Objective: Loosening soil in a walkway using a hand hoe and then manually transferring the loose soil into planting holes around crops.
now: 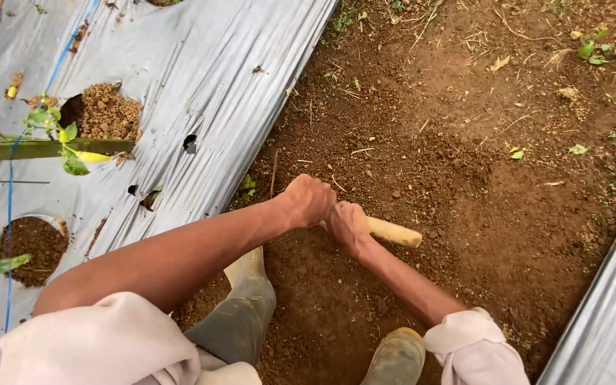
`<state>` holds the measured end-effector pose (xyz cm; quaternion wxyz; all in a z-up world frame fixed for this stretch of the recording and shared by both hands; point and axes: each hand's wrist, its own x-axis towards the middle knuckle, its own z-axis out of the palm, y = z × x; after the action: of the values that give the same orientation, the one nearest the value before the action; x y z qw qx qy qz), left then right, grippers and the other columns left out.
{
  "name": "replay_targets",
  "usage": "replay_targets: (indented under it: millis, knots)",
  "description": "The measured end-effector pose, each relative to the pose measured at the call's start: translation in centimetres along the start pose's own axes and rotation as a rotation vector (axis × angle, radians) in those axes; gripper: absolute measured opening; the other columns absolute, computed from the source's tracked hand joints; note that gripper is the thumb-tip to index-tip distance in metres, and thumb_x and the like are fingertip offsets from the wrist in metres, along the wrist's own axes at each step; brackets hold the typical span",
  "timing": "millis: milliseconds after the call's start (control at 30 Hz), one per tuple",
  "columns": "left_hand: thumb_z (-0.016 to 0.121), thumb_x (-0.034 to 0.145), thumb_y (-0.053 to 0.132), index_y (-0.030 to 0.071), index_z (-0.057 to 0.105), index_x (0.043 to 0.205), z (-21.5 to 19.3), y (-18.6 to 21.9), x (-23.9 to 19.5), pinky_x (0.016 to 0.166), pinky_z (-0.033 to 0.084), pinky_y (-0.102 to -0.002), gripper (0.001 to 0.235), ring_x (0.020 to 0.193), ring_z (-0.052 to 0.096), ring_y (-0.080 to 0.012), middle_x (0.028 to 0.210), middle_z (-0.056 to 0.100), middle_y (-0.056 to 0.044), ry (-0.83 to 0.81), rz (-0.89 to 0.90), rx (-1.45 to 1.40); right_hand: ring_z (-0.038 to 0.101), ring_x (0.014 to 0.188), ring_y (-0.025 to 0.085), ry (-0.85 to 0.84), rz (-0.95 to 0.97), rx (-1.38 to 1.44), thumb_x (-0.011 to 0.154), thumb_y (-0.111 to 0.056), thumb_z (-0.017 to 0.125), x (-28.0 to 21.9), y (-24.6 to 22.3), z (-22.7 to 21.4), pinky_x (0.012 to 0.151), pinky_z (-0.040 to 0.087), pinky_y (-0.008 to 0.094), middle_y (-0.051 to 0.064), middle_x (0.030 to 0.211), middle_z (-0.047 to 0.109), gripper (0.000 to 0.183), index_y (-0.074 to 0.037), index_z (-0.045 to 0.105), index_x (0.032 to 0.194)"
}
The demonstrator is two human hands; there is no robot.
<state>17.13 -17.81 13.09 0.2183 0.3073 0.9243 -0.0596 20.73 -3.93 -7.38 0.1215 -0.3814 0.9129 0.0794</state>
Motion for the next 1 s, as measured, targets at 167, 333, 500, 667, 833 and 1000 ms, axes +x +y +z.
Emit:
replay_targets:
  millis: [167, 333, 500, 667, 833, 1000]
  knots:
    - [0.042, 0.099, 0.016, 0.015, 0.068, 0.083, 1.3, -2.0, 3.4, 0.052, 0.057, -0.029, 0.031, 0.056, 0.066, -0.0141, 0.065, 0.070, 0.002, -0.053, 0.098, 0.168, 0.078, 0.077, 0.023, -0.144, 0.127, 0.061, 0.091, -0.057, 0.063, -6.0, 9.5, -7.2, 0.067, 0.062, 0.042, 0.006, 0.078, 0.077, 0.047, -0.014, 0.061, 0.110]
    - [0.043, 0.098, 0.012, 0.019, 0.063, 0.089, -0.3, -3.7, 4.0, 0.048, 0.038, -0.018, 0.023, 0.051, 0.046, -0.0071, 0.065, 0.051, 0.011, -0.135, 0.095, 0.415, 0.078, 0.076, 0.020, -0.277, 0.341, 0.048, 0.097, -0.052, 0.059, -11.6, 18.5, -10.5, 0.068, 0.062, 0.037, 0.005, 0.080, 0.078, 0.043, -0.012, 0.070, 0.108]
    - [0.042, 0.099, 0.012, 0.018, 0.061, 0.093, 0.3, -6.3, 2.7, 0.052, 0.038, -0.020, 0.021, 0.056, 0.046, -0.0086, 0.070, 0.052, 0.009, -0.150, 0.079, 0.394, 0.074, 0.060, 0.019, -0.269, 0.427, 0.219, 0.105, -0.050, 0.050, -11.6, 16.5, -17.0, 0.061, 0.064, 0.031, 0.006, 0.069, 0.075, 0.044, -0.012, 0.071, 0.101]
    - [0.042, 0.099, 0.013, 0.017, 0.059, 0.098, 0.7, -8.3, 2.0, 0.059, 0.038, -0.023, 0.018, 0.065, 0.047, -0.0108, 0.078, 0.052, 0.006, -0.176, 0.065, 0.381, 0.057, 0.045, 0.012, -0.311, -0.043, 0.156, 0.108, -0.053, 0.035, -6.8, 7.3, -13.8, 0.040, 0.054, 0.027, 0.002, 0.060, 0.060, 0.055, -0.007, 0.064, 0.112]
    - [0.041, 0.099, 0.014, 0.016, 0.058, 0.103, 0.9, -8.4, 3.1, 0.064, 0.038, -0.025, 0.017, 0.071, 0.047, -0.0124, 0.083, 0.052, 0.004, -0.195, 0.073, 0.363, 0.066, 0.056, 0.014, -0.295, -0.008, 0.172, 0.104, -0.056, 0.046, -7.0, 8.5, -8.3, 0.053, 0.059, 0.031, 0.002, 0.065, 0.067, 0.052, -0.008, 0.065, 0.107]
    - [0.040, 0.099, 0.015, 0.015, 0.056, 0.107, 1.1, -7.3, 4.7, 0.068, 0.038, -0.027, 0.018, 0.077, 0.047, -0.0140, 0.089, 0.052, 0.002, -0.205, 0.089, 0.330, 0.068, 0.059, 0.009, -0.394, 0.220, -0.055, 0.105, -0.059, 0.040, -12.6, 18.3, -9.9, 0.054, 0.059, 0.025, -0.002, 0.070, 0.068, 0.052, -0.014, 0.067, 0.105]
